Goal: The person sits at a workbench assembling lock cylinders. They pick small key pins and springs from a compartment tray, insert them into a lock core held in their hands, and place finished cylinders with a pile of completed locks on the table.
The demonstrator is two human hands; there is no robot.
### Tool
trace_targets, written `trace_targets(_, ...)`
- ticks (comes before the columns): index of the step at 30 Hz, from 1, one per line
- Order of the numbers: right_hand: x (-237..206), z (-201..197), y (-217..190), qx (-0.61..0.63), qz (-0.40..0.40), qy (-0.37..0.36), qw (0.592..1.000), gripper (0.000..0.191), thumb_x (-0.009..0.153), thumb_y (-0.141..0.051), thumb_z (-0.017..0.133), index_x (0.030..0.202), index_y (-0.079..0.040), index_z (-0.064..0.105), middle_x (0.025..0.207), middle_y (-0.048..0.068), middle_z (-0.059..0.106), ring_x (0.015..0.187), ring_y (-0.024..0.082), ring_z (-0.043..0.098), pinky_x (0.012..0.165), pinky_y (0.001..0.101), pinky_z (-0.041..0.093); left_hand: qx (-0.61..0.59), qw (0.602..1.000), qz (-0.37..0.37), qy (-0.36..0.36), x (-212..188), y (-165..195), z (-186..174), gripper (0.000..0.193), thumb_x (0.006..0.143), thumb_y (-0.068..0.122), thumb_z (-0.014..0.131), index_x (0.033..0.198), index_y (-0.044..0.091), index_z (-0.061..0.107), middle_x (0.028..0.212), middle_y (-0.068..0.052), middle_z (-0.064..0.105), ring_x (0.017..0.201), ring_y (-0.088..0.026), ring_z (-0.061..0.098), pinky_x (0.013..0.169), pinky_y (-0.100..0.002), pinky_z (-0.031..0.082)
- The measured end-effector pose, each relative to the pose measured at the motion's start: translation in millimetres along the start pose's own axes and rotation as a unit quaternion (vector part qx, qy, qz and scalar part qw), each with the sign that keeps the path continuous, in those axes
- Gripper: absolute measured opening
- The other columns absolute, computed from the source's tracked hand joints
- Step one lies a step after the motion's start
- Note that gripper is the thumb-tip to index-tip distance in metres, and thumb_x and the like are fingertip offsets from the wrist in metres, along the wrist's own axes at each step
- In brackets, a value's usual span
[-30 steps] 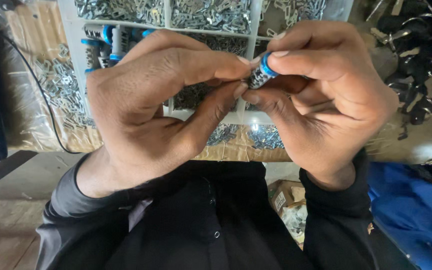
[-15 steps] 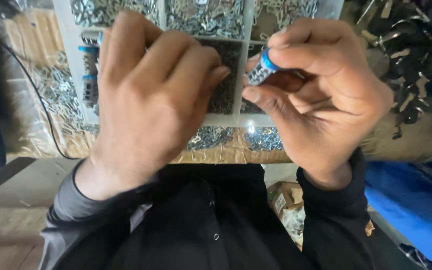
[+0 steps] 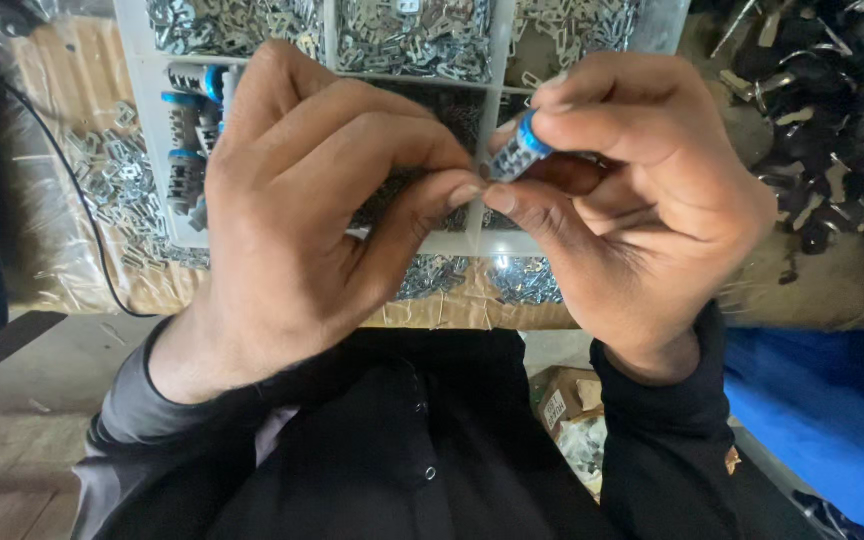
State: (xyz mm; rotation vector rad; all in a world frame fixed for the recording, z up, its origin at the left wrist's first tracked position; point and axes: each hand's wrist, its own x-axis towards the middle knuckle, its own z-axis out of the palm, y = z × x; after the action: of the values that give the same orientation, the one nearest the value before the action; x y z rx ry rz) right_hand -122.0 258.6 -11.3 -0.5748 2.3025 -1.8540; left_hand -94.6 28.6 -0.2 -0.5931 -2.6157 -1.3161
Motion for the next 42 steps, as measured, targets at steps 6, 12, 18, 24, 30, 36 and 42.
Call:
trace_targets(6, 2, 0, 1, 0.042, -0.014, -0.019, 0.999, 0.030, 0.092, 0.012, 0.077, 0.116, 0.010, 0.059, 0.123, 0.018, 0.056, 0.104, 0.019, 0.073, 0.081, 0.0267, 0.068, -0.098, 0.994, -0.026, 0.025, 2, 5, 0, 0.023, 0.095, -0.005, 0.084, 0.113, 0.005, 0.073, 0.107, -0.003, 0.074, 0.089, -0.016, 0.058, 0.077, -0.026, 0.045)
trace_targets(12, -5, 1, -5, 0.001, 0.012, -0.006, 1.000, 0.027, 0.093, 0.015, 0.078, 0.114, 0.009, 0.063, 0.123, 0.017, 0.057, 0.102, 0.018, 0.074, 0.082, 0.0236, 0.069, -0.095, 0.994, -0.047, 0.021, -5, 2, 2, 0.021, 0.090, -0.006, 0.085, 0.105, 0.003, 0.074, 0.095, -0.004, 0.073, 0.085, -0.016, 0.058, 0.070, -0.027, 0.046)
trace_targets(18, 1, 2, -4, -0.067, -0.040, -0.026, 0.997, 0.023, 0.088, 0.014, 0.080, 0.108, 0.006, 0.071, 0.121, 0.018, 0.062, 0.083, 0.012, 0.067, 0.069, 0.0169, 0.055, -0.151, 0.985, -0.084, 0.003, 3, 6, -2, 0.022, 0.097, -0.001, 0.086, 0.112, 0.005, 0.072, 0.107, -0.002, 0.072, 0.090, -0.012, 0.060, 0.070, -0.021, 0.052)
trace_targets(24, 0, 2, -8, 0.029, 0.070, 0.031, 0.997, 0.035, 0.090, 0.008, 0.080, 0.119, 0.008, 0.060, 0.126, 0.018, 0.059, 0.103, 0.017, 0.073, 0.086, 0.0238, 0.070, 0.145, 0.988, 0.037, -0.025, 26, 11, -1, 0.022, 0.083, 0.005, 0.091, 0.098, 0.007, 0.076, 0.090, 0.000, 0.072, 0.080, -0.024, 0.054, 0.071, -0.037, 0.044)
trace_targets(30, 2, 3, -2, 0.036, 0.043, 0.022, 0.998, 0.032, 0.092, 0.007, 0.079, 0.118, 0.008, 0.059, 0.126, 0.019, 0.058, 0.108, 0.020, 0.075, 0.086, 0.0262, 0.070, 0.035, 0.999, -0.008, 0.013, 12, 10, 2, 0.024, 0.093, -0.001, 0.090, 0.108, 0.005, 0.073, 0.099, -0.003, 0.073, 0.086, -0.021, 0.060, 0.070, -0.032, 0.050)
trace_targets(36, 1, 4, -1, 0.026, 0.010, 0.005, 1.000, 0.034, 0.083, 0.004, 0.084, 0.105, 0.008, 0.057, 0.119, 0.021, 0.059, 0.096, 0.017, 0.070, 0.078, 0.0239, 0.066, -0.189, 0.973, -0.116, 0.056, -7, 10, 8, 0.021, 0.105, 0.002, 0.083, 0.112, -0.004, 0.064, 0.103, -0.009, 0.073, 0.097, -0.013, 0.078, 0.083, -0.022, 0.065)
trace_targets(42, -4, 4, -3, 0.014, 0.025, 0.003, 1.000, 0.034, 0.085, 0.006, 0.085, 0.103, 0.007, 0.056, 0.117, 0.020, 0.059, 0.098, 0.018, 0.071, 0.080, 0.0243, 0.066, -0.199, 0.972, -0.114, 0.047, -4, 10, 9, 0.021, 0.107, 0.001, 0.085, 0.109, -0.005, 0.065, 0.102, -0.010, 0.074, 0.093, -0.012, 0.078, 0.081, -0.020, 0.066)
